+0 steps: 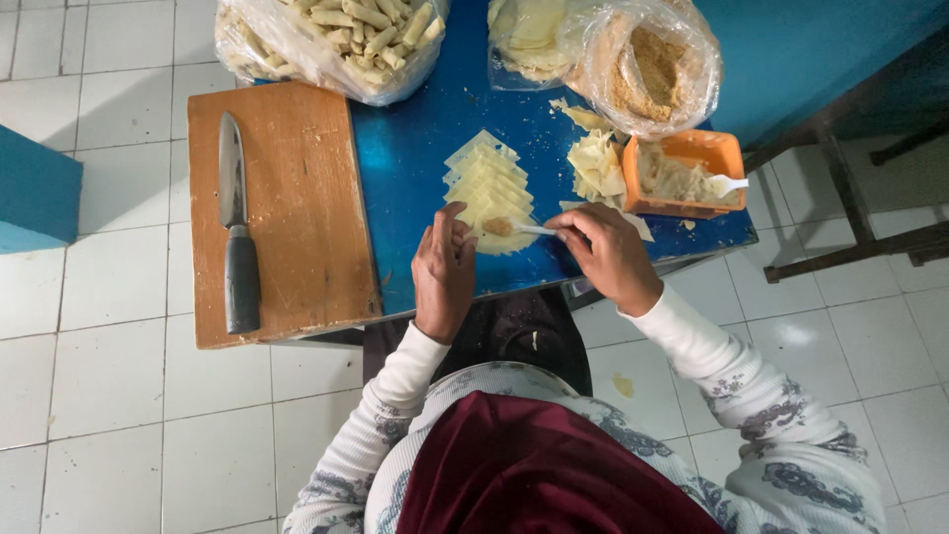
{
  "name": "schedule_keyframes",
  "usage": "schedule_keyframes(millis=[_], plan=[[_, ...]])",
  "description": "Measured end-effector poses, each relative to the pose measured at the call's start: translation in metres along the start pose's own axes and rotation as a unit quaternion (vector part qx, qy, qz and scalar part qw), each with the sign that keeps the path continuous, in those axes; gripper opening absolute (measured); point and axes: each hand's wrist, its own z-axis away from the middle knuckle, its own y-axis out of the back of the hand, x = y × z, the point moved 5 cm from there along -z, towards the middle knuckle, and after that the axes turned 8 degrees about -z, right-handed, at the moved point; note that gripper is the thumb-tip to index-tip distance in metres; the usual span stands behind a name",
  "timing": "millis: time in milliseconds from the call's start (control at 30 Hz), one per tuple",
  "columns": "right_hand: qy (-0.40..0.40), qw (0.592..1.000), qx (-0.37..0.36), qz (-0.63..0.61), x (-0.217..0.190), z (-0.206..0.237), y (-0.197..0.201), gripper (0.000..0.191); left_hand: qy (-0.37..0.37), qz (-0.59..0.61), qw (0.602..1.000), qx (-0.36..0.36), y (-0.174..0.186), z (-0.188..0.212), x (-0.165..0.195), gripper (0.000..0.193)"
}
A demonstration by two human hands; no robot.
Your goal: The person sits at a small blue table and folds thin pastry sheets by hand, dips the folded pieces into a paste in an orange container using a spoon, and places the finished rolled pieces onto a pile beside a bag of completed snacks. A knife rests on a cutting board nearby.
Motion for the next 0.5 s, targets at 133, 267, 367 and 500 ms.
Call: schedule_keyframes(millis=[133, 267, 367, 500], plan=[[0.086, 0.993, 0.015, 0.083, -0.0060, 0.0021, -0.0005, 0.015, -0.037, -0.023, 0.999, 0.012, 0.0013, -0.0006, 0.0049, 0.043], [0.116, 0.988, 0.023, 0.101, -0.0053, 0.0037, 0.0024, 0.018, -0.011, 0.013, 1.000, 0.000, -0.0004, -0.0011, 0.0028, 0.043], [0.125, 0.985, 0.039, 0.114, -0.0046, 0.0036, 0.0062, 0.019, 0.027, 0.037, 0.999, -0.009, -0.0027, -0.0018, -0.0012, 0.042], [0.083, 0.994, 0.025, 0.067, 0.0012, 0.0030, 0.0078, 0.015, 0.030, 0.046, 0.998, -0.009, -0.0026, -0.0018, -0.0029, 0.044]])
